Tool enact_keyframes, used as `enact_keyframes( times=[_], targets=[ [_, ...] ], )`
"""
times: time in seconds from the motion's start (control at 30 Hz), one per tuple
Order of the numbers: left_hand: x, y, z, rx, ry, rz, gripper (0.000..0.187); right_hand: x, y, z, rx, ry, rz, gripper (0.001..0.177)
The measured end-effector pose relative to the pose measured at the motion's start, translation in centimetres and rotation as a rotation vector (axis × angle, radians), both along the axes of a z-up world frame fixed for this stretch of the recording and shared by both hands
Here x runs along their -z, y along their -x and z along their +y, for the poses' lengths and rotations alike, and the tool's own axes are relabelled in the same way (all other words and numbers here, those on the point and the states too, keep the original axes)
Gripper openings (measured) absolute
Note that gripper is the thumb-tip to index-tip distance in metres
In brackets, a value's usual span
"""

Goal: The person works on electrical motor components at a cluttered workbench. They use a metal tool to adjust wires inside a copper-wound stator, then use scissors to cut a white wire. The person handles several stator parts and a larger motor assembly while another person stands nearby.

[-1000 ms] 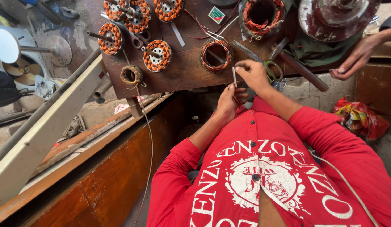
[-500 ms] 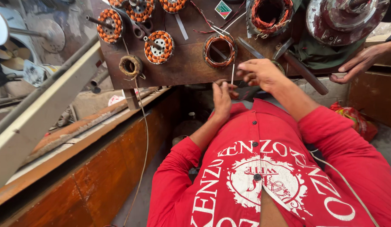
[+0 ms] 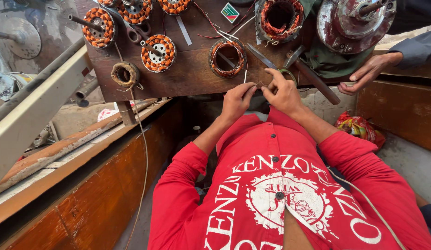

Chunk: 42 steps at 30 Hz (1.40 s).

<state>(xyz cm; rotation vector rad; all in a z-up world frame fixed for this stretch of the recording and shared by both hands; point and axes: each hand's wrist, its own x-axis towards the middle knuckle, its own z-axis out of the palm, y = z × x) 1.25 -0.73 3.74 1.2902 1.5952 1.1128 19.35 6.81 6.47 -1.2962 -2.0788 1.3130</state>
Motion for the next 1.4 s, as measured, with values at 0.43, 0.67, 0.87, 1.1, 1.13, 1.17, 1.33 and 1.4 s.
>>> enact_keyframes(
  times=[0.43, 0.67, 0.87, 1.1, 1.13, 1.17, 1.33, 1.4],
  targets=[
    [1.9, -1.0, -0.3, -0.031, 0.059, 0.244, 0.023, 1.5, 1.5, -0.6, -0.186, -0.566, -0.229, 0.024],
    [2.2, -1.0, -0.7, -0.026, 0.031, 0.274, 0.024, 0.8, 1.6, -0.6, -0.223, -0.610, -0.194, 0.032],
    [2.6, -1.1, -0.8, -0.020, 0.041, 0.318, 0.026, 2.9, 1.0, -1.0, -0.240, -0.579, -0.239, 0.014],
    [2.9, -0.6, -1.1, 0.009, 0.009, 0.337, 0.035, 6.8, 0.7, -1.1, -0.030, 0.326, 0.285, 0.016],
    [2.9, -0.5, -1.0, 0.012, 0.016, 0.326, 0.035, 7.0, 0.6, -1.0, 0.008, 0.485, 0.387, 0.018],
    [3.0, -0.3, -1.0, 0.007, 0.023, 0.317, 0.035, 7.1, 0.6, -0.9, -0.068, 0.128, 0.247, 0.017],
    [3.1, -0.4, -0.9, 0.007, -0.033, 0.291, 0.040, 6.2, 0.9, -0.8, 0.395, 1.062, 0.435, 0.026],
    [2.9, -0.3, -1.5, 0.007, -0.010, 0.276, 0.040, 5.7, 1.3, -1.5, 0.346, 0.882, 0.328, 0.023]
  ],
)
